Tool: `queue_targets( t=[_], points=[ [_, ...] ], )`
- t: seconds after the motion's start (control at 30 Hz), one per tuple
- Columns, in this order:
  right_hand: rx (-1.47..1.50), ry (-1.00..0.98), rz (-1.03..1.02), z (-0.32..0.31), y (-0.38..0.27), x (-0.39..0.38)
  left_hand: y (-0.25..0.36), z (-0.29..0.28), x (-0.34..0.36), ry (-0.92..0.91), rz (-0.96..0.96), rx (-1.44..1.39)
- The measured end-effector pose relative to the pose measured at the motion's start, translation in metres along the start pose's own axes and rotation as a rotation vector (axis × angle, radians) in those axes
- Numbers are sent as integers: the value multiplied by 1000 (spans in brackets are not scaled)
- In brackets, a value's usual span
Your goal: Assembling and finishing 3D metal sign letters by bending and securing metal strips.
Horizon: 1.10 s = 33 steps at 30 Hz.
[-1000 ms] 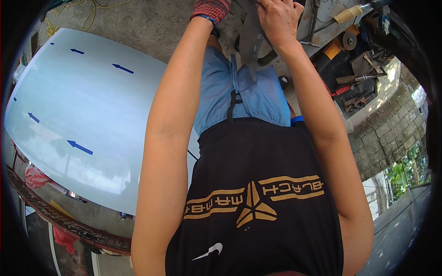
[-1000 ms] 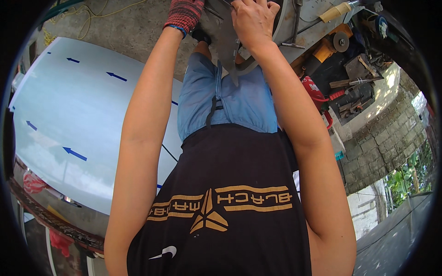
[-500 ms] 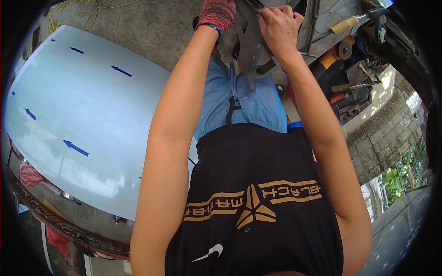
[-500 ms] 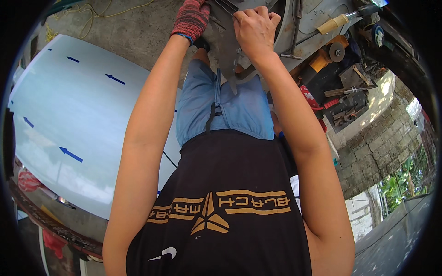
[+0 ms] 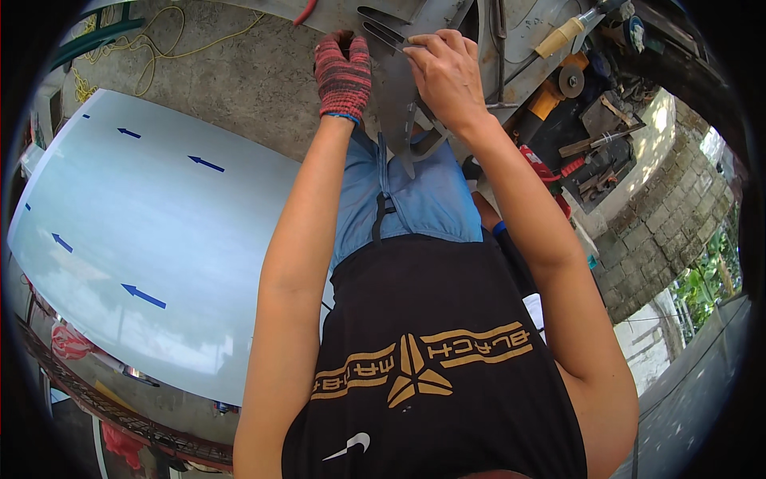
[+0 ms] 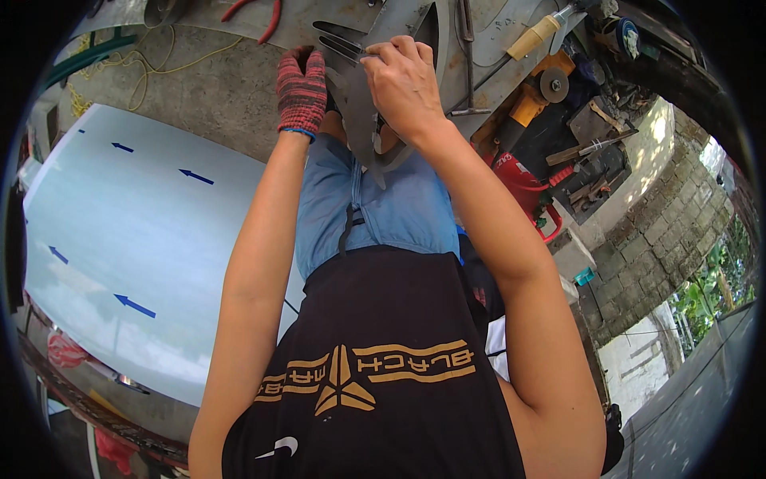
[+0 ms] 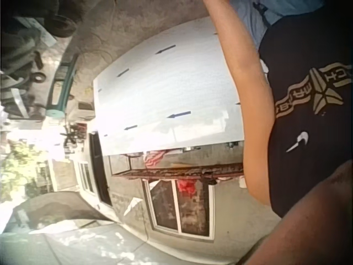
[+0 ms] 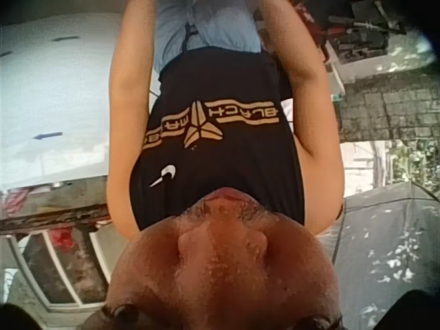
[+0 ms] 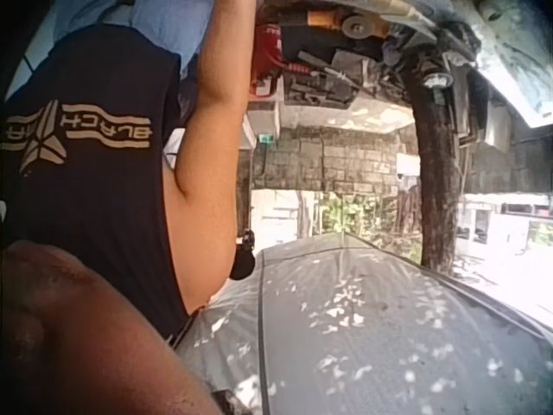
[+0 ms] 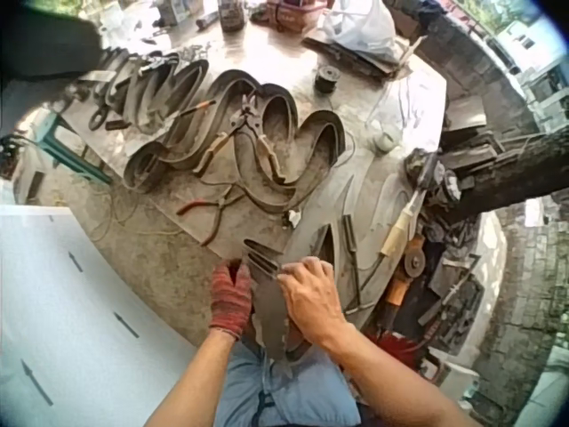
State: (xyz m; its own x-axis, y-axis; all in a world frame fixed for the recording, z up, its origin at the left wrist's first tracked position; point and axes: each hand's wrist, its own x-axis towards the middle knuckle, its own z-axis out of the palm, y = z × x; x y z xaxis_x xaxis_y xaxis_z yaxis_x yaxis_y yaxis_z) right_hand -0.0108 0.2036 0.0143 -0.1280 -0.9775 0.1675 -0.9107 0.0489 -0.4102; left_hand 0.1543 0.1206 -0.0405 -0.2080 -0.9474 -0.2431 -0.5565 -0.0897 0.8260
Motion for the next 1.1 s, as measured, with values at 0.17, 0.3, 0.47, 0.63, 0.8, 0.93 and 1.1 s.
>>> queue_targets(
  t=[0.17, 0.3, 0.47, 0.63, 0.8, 0.93, 1.1],
  points=[
    [-12, 117, 63, -72, 35, 1, 13, -4, -21, 171, -114, 200],
    [-209, -181, 184, -84, 94, -16, 24, 2, -22, 79, -169, 158],
    [-411, -371, -156, -74, 120, -20, 42, 7, -15, -124, -359, -115],
    [-424, -461, -363, -64, 129, -8, 47, 6, -11, -135, -388, -28],
    [-449, -540, -629, -69, 137, 7, 37, 7, -11, -154, -378, -81],
    [-468, -624, -679, -102, 112, 18, 40, 12, -15, -129, -391, -89],
    [-315, -908, -477, -178, 48, 37, 35, 16, -18, -110, -380, -129]
  ],
)
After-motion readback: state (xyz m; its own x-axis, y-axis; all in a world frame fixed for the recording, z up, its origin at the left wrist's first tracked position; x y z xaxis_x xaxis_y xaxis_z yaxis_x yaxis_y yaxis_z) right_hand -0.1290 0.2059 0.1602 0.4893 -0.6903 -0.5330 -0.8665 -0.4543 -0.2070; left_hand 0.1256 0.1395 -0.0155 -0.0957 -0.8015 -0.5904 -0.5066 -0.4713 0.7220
